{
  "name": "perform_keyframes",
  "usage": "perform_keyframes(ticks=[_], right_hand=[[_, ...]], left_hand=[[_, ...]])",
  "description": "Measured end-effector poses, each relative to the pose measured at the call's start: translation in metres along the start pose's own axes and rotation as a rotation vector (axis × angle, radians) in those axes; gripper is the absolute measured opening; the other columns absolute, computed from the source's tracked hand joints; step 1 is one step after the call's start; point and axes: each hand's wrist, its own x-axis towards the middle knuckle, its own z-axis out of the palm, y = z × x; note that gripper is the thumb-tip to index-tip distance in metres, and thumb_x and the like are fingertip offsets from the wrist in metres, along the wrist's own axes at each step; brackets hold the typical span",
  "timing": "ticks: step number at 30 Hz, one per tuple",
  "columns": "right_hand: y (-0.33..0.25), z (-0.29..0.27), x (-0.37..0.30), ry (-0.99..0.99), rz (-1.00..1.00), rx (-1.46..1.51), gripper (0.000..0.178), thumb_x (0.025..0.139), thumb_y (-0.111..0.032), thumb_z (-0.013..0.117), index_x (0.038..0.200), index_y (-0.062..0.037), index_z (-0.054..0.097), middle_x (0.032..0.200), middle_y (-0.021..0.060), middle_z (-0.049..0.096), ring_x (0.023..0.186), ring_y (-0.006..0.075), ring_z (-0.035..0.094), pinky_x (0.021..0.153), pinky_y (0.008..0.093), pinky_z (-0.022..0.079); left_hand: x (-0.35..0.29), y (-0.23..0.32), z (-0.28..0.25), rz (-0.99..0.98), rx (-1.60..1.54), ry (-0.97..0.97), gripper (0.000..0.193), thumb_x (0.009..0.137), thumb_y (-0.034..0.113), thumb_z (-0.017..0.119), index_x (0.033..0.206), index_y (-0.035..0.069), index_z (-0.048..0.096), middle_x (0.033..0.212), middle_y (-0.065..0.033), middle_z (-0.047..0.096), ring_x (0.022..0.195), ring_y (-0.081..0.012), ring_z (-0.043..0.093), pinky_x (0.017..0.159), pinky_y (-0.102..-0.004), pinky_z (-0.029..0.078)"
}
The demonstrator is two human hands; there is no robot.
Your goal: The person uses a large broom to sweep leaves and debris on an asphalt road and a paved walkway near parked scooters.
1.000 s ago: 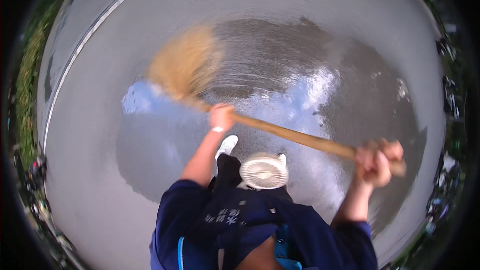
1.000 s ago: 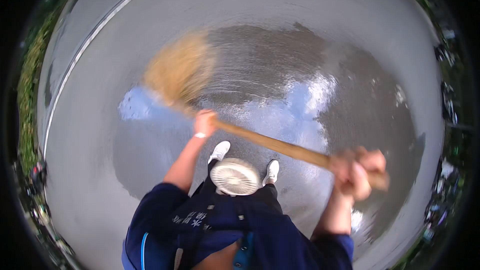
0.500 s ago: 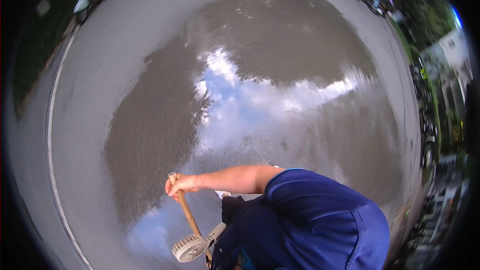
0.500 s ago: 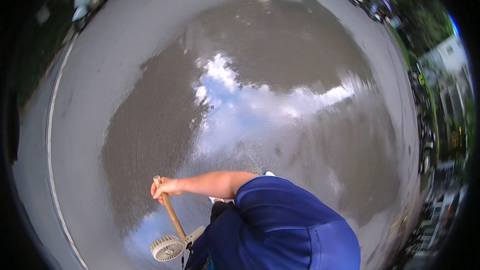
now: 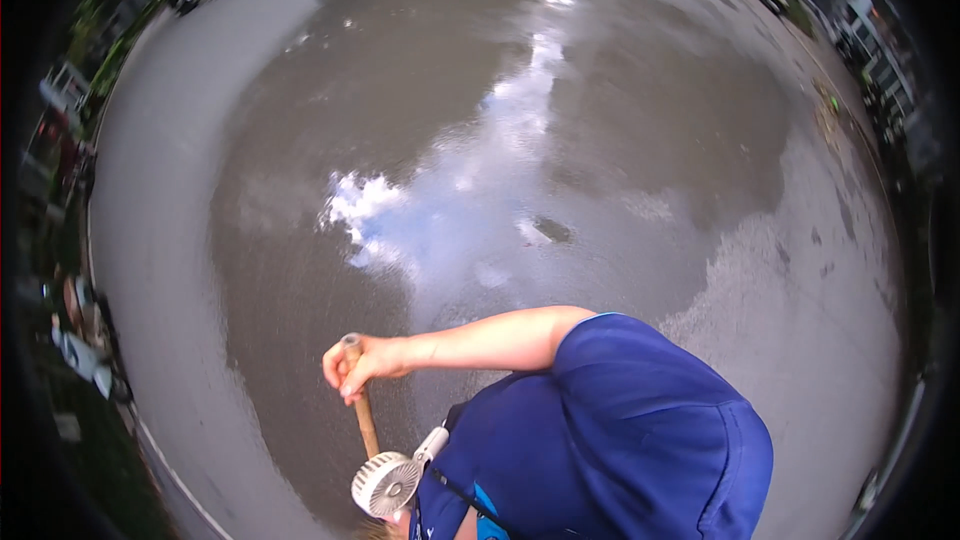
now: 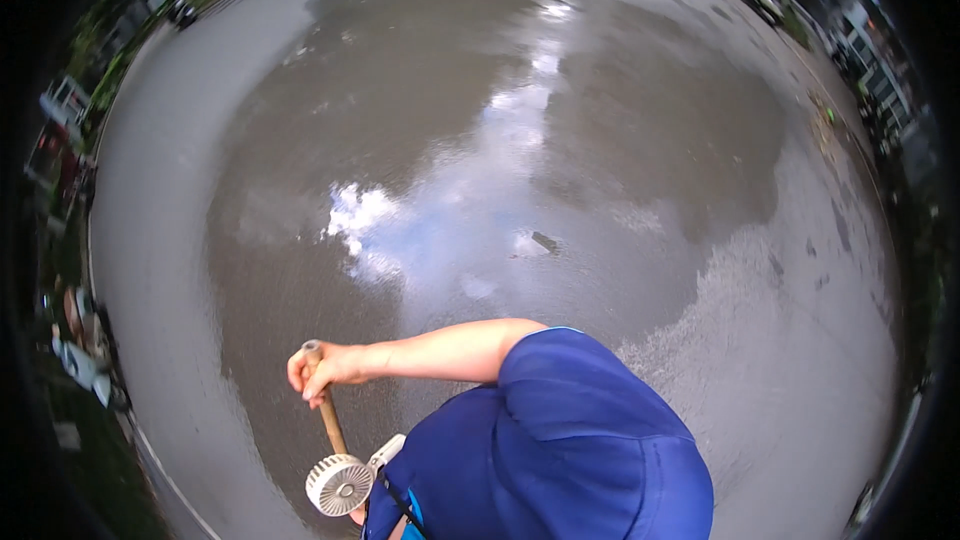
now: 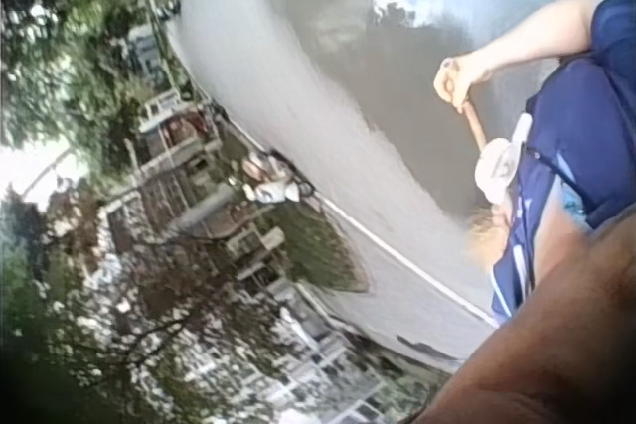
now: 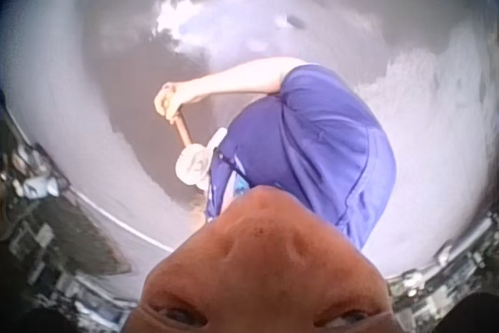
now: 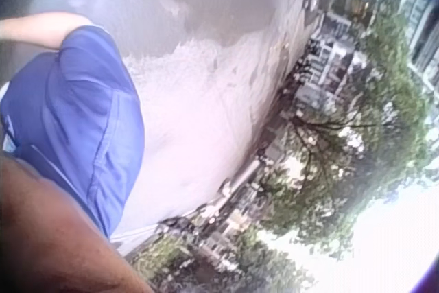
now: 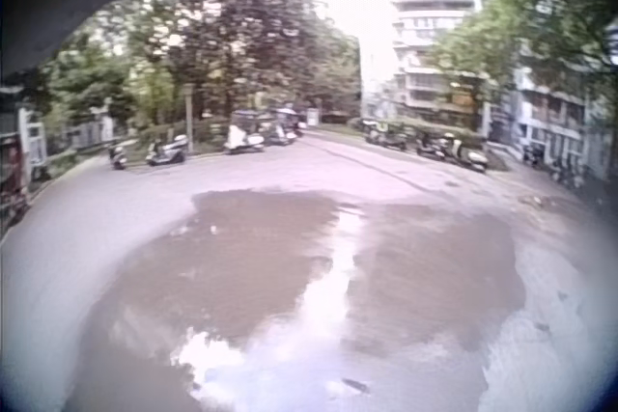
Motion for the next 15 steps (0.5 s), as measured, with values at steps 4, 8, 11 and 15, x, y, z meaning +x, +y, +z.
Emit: perform_keyframes(ticks=[4, 8, 11, 15], right_hand=[[-0.110, -0.108, -0.153, 0.222, -0.156, -0.192, 0.014, 0.076, -0.008, 0.071, 0.083, -0.0034, 0.059, 0.080, 0.0049, 0.064, 0.077, 0.0126, 0.063, 0.069, 0.0260, 0.050], [-0.165, -0.171, -0.260, 0.466, -0.372, -0.307, 0.015, 0.077, -0.010, 0.071, 0.086, -0.0030, 0.061, 0.080, 0.0032, 0.063, 0.079, 0.0098, 0.060, 0.072, 0.0245, 0.049], [-0.203, -0.194, -0.342, 0.735, -0.569, -0.391, 0.011, 0.079, -0.008, 0.069, 0.084, -0.0040, 0.060, 0.077, 0.0004, 0.062, 0.074, 0.0074, 0.058, 0.066, 0.0236, 0.047], [-0.242, -0.168, -0.472, 1.250, -0.645, -0.652, 0.011, 0.080, -0.008, 0.070, 0.087, -0.0026, 0.063, 0.084, 0.0016, 0.063, 0.079, 0.0092, 0.058, 0.071, 0.0238, 0.047]], left_hand=[[0.035, 0.134, 0.066, 0.222, -0.278, -0.043, 0.007, 0.073, 0.012, 0.058, 0.074, 0.005, 0.061, 0.072, -0.0156, 0.062, 0.069, -0.0317, 0.060, 0.063, -0.0419, 0.046], [0.018, 0.356, 0.124, 0.685, 0.141, -0.060, 0.008, 0.078, 0.010, 0.054, 0.078, 0.006, 0.061, 0.082, -0.0156, 0.061, 0.079, -0.0359, 0.057, 0.073, -0.0438, 0.045], [0.018, 0.491, 0.228, 0.958, 0.248, -0.231, 0.006, 0.074, 0.013, 0.061, 0.079, 0.009, 0.063, 0.083, -0.0126, 0.061, 0.082, -0.0340, 0.058, 0.074, -0.0427, 0.046], [-0.089, 0.655, 0.361, 1.334, 0.313, -0.422, 0.009, 0.068, 0.012, 0.066, 0.077, 0.013, 0.064, 0.084, -0.0079, 0.060, 0.087, -0.0307, 0.057, 0.078, -0.0421, 0.046]])
